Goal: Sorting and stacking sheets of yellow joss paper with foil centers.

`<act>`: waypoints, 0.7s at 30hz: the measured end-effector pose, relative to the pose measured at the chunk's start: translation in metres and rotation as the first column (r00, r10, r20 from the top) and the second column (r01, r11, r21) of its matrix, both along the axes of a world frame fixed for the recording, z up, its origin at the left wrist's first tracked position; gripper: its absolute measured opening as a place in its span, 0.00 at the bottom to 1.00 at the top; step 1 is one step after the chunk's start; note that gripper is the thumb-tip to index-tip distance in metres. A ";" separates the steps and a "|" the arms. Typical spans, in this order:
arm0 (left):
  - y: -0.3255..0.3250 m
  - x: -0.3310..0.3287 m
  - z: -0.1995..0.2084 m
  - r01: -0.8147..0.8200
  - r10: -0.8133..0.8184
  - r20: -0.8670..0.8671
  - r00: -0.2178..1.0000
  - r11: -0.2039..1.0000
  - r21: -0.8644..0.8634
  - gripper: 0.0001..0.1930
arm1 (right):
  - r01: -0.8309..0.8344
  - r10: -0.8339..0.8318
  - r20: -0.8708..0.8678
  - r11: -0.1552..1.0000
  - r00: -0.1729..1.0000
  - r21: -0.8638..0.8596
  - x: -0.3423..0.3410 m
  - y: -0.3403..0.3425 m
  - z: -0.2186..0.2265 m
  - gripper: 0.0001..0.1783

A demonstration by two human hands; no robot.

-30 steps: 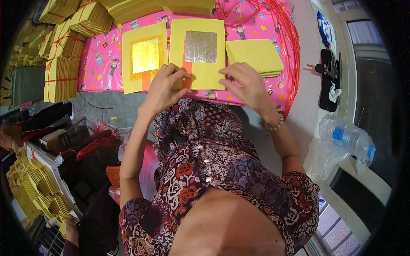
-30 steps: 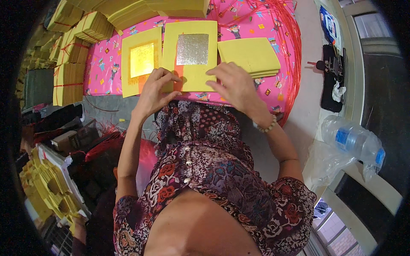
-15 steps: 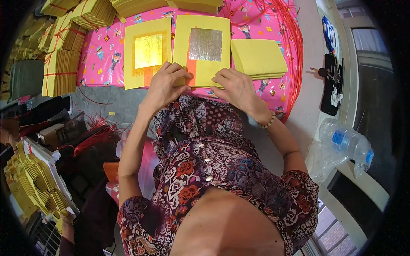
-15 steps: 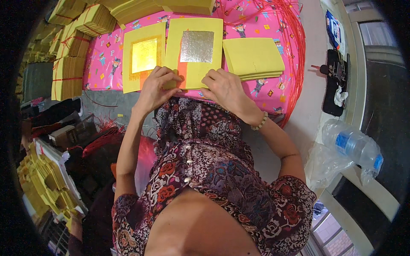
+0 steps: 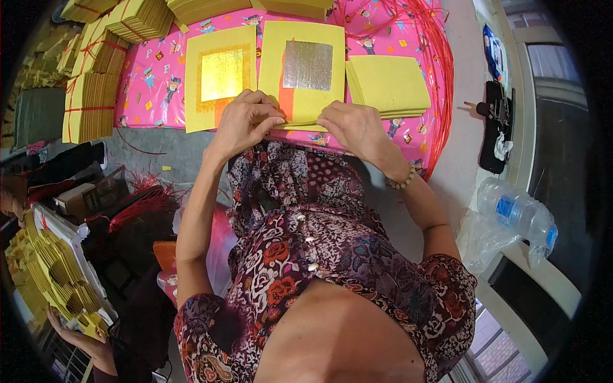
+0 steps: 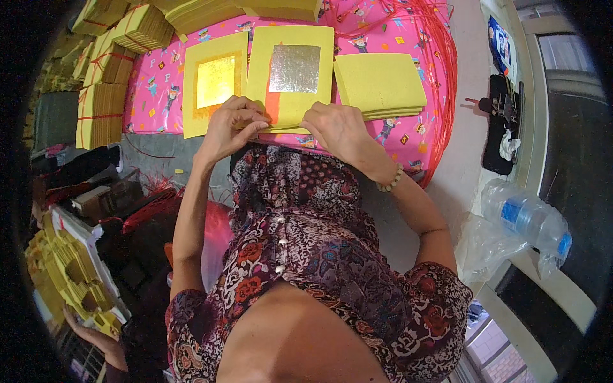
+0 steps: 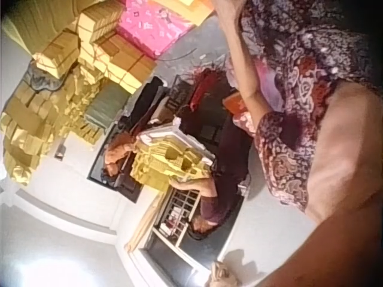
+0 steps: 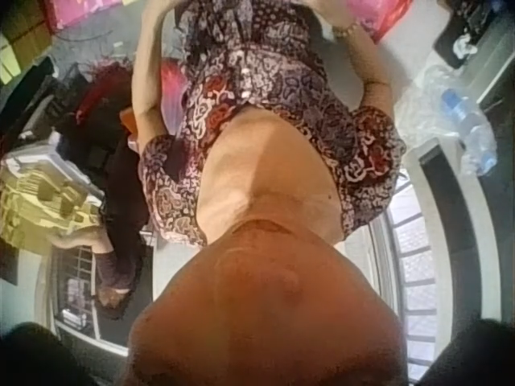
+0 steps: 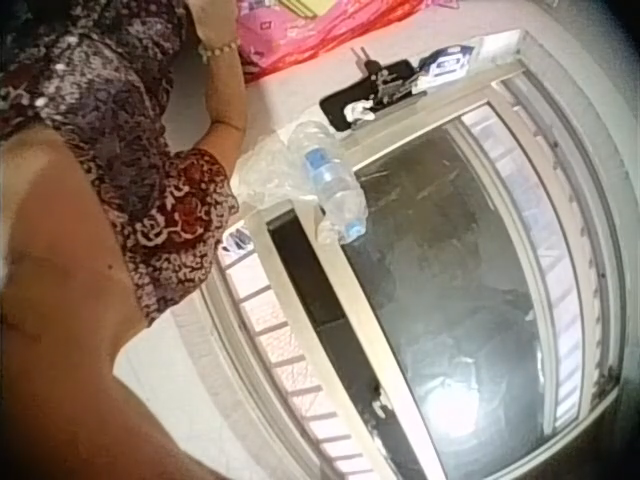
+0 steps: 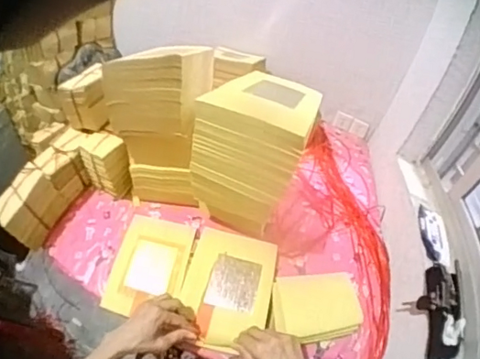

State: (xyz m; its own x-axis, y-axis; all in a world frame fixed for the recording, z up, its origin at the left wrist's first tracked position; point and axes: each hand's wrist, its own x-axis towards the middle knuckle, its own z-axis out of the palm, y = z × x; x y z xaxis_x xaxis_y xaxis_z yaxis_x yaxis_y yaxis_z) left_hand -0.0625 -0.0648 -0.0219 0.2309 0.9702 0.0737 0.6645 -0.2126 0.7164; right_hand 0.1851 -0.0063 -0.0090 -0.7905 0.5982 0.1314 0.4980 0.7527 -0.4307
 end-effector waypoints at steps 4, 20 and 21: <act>0.002 0.000 0.000 -0.001 0.001 0.023 1.000 1.000 -0.017 0.07 | 0.008 -0.008 -0.002 1.000 1.000 0.003 0.000 0.000 0.000 0.06; 0.004 0.001 0.002 -0.012 0.012 0.028 1.000 1.000 -0.027 0.07 | 0.018 -0.018 -0.008 1.000 1.000 0.003 -0.001 0.001 0.000 0.07; 0.003 0.001 0.003 -0.017 0.018 0.030 0.999 0.999 -0.033 0.07 | 0.018 -0.018 -0.013 1.000 1.000 -0.007 -0.001 0.001 0.001 0.07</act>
State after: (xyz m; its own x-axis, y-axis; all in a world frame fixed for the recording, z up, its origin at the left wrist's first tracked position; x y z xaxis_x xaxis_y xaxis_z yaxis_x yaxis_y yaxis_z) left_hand -0.0613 -0.0614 -0.0192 0.2116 0.9762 0.0485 0.6460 -0.1769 0.7425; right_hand 0.1838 -0.0050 -0.0082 -0.7778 0.6133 0.1375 0.5059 0.7407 -0.4420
